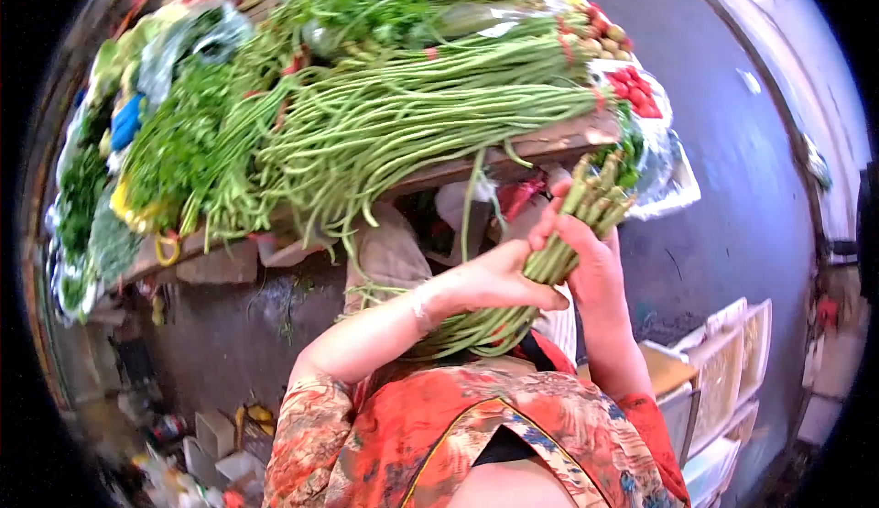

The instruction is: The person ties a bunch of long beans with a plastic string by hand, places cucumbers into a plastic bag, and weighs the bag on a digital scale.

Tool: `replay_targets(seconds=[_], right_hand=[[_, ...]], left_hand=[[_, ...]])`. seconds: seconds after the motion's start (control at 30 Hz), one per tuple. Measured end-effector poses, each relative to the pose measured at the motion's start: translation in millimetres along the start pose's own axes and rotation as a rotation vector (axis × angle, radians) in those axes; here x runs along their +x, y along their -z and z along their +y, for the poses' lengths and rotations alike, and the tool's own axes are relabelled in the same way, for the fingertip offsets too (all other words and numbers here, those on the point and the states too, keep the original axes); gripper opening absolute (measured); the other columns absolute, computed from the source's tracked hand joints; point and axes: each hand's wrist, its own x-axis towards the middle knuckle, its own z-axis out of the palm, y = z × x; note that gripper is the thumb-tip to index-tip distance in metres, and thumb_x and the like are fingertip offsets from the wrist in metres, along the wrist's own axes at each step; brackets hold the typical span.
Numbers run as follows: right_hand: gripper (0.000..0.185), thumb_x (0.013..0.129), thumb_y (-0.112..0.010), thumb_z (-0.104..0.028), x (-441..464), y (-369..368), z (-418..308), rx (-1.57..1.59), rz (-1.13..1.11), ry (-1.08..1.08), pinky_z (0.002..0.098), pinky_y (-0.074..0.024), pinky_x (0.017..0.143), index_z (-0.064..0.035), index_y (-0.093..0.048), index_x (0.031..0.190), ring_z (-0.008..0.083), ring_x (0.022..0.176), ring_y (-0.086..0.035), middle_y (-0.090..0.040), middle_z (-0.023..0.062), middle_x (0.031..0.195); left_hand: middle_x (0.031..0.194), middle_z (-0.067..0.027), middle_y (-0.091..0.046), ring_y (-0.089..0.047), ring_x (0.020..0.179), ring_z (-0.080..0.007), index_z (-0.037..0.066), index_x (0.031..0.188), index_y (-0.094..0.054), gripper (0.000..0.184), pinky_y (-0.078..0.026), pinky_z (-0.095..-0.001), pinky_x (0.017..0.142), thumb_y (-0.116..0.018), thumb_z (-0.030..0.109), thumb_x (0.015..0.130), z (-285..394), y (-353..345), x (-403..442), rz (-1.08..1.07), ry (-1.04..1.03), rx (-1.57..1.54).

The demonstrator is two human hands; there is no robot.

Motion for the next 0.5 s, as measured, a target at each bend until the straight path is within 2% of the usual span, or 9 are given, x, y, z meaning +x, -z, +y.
replay_targets(seconds=[0.03,0.1,0.13,0.23,0.27,0.33,0.37,0.4,0.5], right_hand=[[0.037,0.082,-0.069,-0.006,-1,-1,-4,-0.076,0.028,-0.003,0.0265,-0.0495,0.074,-0.001,-0.054,0.115,0.0141,0.08,-0.061,-0.062,0.0056,0.089],[0.037,0.081,-0.072,-0.006,-4,0,-3,-0.225,0.081,0.063,0.0249,-0.0489,0.077,-0.0013,-0.058,0.115,0.0102,0.084,-0.06,-0.063,0.0019,0.092],[0.037,0.082,-0.073,-0.005,-6,1,-3,-0.215,0.077,0.112,0.0244,-0.0482,0.08,-0.002,-0.059,0.116,0.0082,0.087,-0.06,-0.063,0.0002,0.094],[0.052,0.082,-0.072,-0.005,-6,0,-10,-0.28,0.038,0.161,0.0252,-0.049,0.081,-0.0027,-0.05,0.13,0.01,0.087,-0.06,-0.064,0.0025,0.098],[0.063,0.083,-0.072,-0.009,-7,5,-8,-0.226,0.025,0.128,0.0264,-0.0496,0.083,-0.0052,-0.041,0.138,0.0112,0.09,-0.06,-0.063,0.0053,0.107],[0.069,0.085,-0.069,-0.01,-9,28,-1,-0.175,0.033,0.121,0.0337,-0.0441,0.097,-0.0021,-0.032,0.143,0.0191,0.115,-0.055,-0.054,0.0115,0.129],[0.069,0.086,-0.068,-0.011,-9,35,3,-0.113,0.045,0.145,0.0336,-0.0423,0.1,-0.0023,-0.032,0.143,0.0187,0.117,-0.053,-0.052,0.0108,0.132],[0.063,0.087,-0.07,-0.019,-7,36,1,-0.106,0.085,0.161,0.0292,-0.0467,0.092,-0.004,-0.037,0.139,0.0134,0.107,-0.056,-0.057,0.006,0.121],[0.044,0.094,-0.06,-0.016,-3,48,0,-0.131,0.284,0.235,0.0279,-0.0443,0.093,-0.0024,-0.047,0.134,0.0121,0.107,-0.055,-0.059,0.0057,0.118]], left_hand=[[0.096,-0.0052,-0.063,-0.058,0.091,-0.0132,0.001,0.116,-0.053,0.047,-0.049,-0.0285,0.08,-0.074,0.016,0.077,7,6,6,-0.06,0.09,0.088],[0.1,-0.0059,-0.064,-0.058,0.094,-0.014,-0.002,0.115,-0.055,0.044,-0.049,-0.0284,0.082,-0.073,0.013,0.077,14,2,18,-0.036,-0.148,0.005],[0.085,-0.0037,-0.065,-0.061,0.078,-0.0113,0.0,0.103,-0.061,0.027,-0.05,-0.0263,0.069,-0.07,0.008,0.079,13,-3,24,-0.014,-0.224,-0.069],[0.079,-0.0051,-0.064,-0.062,0.07,-0.0124,0.0,0.101,-0.061,0.023,-0.05,-0.0258,0.063,-0.068,0.006,0.079,11,-1,26,-0.055,-0.009,-0.081],[0.073,-0.0065,-0.061,-0.059,0.062,-0.0139,0.0,0.095,-0.06,0.017,-0.046,-0.0256,0.056,-0.064,0.006,0.079,-4,0,28,-0.048,-0.026,-0.133],[0.073,-0.0061,-0.061,-0.059,0.061,-0.0136,0.0,0.094,-0.06,0.016,-0.046,-0.0252,0.055,-0.064,0.008,0.08,-3,-5,25,0.026,0.032,-0.22],[0.072,-0.0058,-0.061,-0.058,0.06,-0.0134,0.0,0.093,-0.06,0.015,-0.046,-0.0249,0.055,-0.064,0.01,0.081,-2,-6,24,0.119,0.086,-0.313],[0.073,-0.0056,-0.061,-0.058,0.059,-0.0133,0.001,0.095,-0.06,0.016,-0.046,-0.0249,0.055,-0.065,0.01,0.082,-3,-5,24,0.133,0.088,-0.336],[0.074,-0.0061,-0.063,-0.059,0.059,-0.0138,0.001,0.1,-0.061,0.021,-0.047,-0.0251,0.055,-0.067,0.011,0.082,-2,-8,26,0.181,0.065,-0.33]])
